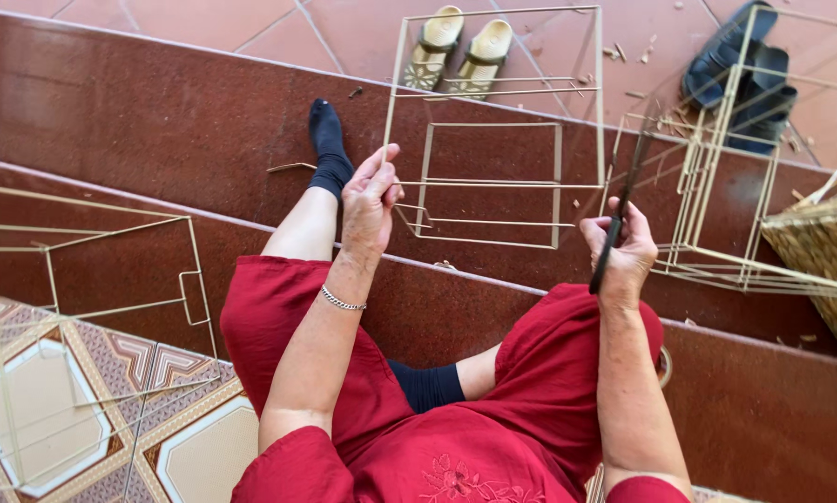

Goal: The person sits on the floor and uses shears to cut thin sticks from a wire frame. They then use masking tape to secure the sticks to the frame's edges, repeating the process along multiple sides.

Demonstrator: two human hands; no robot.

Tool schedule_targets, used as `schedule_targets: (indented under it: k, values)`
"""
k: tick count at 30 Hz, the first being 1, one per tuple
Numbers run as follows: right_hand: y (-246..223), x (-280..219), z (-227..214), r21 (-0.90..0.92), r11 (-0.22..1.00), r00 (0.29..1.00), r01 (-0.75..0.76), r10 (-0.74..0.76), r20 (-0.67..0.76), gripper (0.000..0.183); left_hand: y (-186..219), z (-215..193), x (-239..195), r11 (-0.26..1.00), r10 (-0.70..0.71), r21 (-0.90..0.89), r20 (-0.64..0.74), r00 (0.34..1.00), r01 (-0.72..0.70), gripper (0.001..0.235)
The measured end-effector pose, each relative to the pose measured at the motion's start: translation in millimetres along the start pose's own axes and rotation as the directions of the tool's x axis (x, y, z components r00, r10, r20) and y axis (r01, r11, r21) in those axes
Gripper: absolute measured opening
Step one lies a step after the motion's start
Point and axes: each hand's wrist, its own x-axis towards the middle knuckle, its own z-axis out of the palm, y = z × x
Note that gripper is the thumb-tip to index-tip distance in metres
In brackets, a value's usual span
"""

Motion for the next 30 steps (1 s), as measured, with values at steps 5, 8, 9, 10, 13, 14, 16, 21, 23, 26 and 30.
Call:
schedule_targets:
  k: [5, 8, 9, 10, 13, 14, 16, 21, 23, 26, 30]
  values:
    - [-5, -11, -19, 0.118, 0.993, 0.999, 0.020, -0.024, 0.030, 0.053, -11, -16, -9, 0.996, 0.015, 0.084, -0.058, 0.998, -0.010, 0.039]
    - [-16, -8, -30, 0.027, 0.996, 0.996, -0.084, 0.083, 0.020, 0.058, -17, -21, -21, 0.987, 0.004, 0.163, -0.056, 0.998, 0.005, 0.039]
    - [-19, -7, -33, -0.013, 0.990, 0.990, -0.141, 0.141, 0.011, 0.061, -18, -22, -25, 0.979, 0.000, 0.204, -0.058, 0.998, 0.012, 0.039]
    - [-23, -10, -39, 0.003, 0.995, 0.994, -0.101, 0.100, 0.030, 0.063, -18, -23, -30, 0.971, -0.013, 0.238, -0.081, 0.997, 0.032, 0.038]
    - [-31, -24, -59, 0.042, 0.999, 1.000, 0.017, -0.017, 0.017, 0.068, -17, -22, -37, 0.942, -0.028, 0.330, -0.115, 0.993, 0.065, 0.032]
    - [-28, -31, -68, 0.045, 0.998, 0.999, 0.044, -0.043, -0.033, 0.068, -18, -24, -40, 0.932, -0.029, 0.355, -0.110, 0.994, 0.066, 0.029]
    - [-16, -52, -86, -0.014, 0.992, 0.978, 0.129, -0.129, -0.166, 0.068, -19, -29, -45, 0.915, -0.058, 0.390, -0.112, 0.992, 0.097, 0.026]
    - [41, -101, -161, -0.226, 0.944, 0.836, 0.239, -0.319, -0.447, 0.067, -27, -40, -41, 0.923, -0.091, 0.364, -0.104, 0.990, 0.123, 0.023]
    - [68, -129, -196, -0.370, 0.928, 0.825, 0.050, -0.247, -0.508, 0.067, -28, -43, -41, 0.936, -0.085, 0.334, -0.085, 0.993, 0.109, 0.022]
    - [99, -165, -245, -0.610, 0.775, 0.832, -0.168, -0.221, -0.509, 0.062, -28, -42, -42, 0.935, -0.100, 0.333, -0.095, 0.990, 0.126, 0.022]
    - [129, -206, -284, -0.790, 0.563, 0.897, -0.243, -0.180, -0.404, 0.052, -24, -46, -49, 0.929, -0.113, 0.342, -0.107, 0.988, 0.144, 0.020]
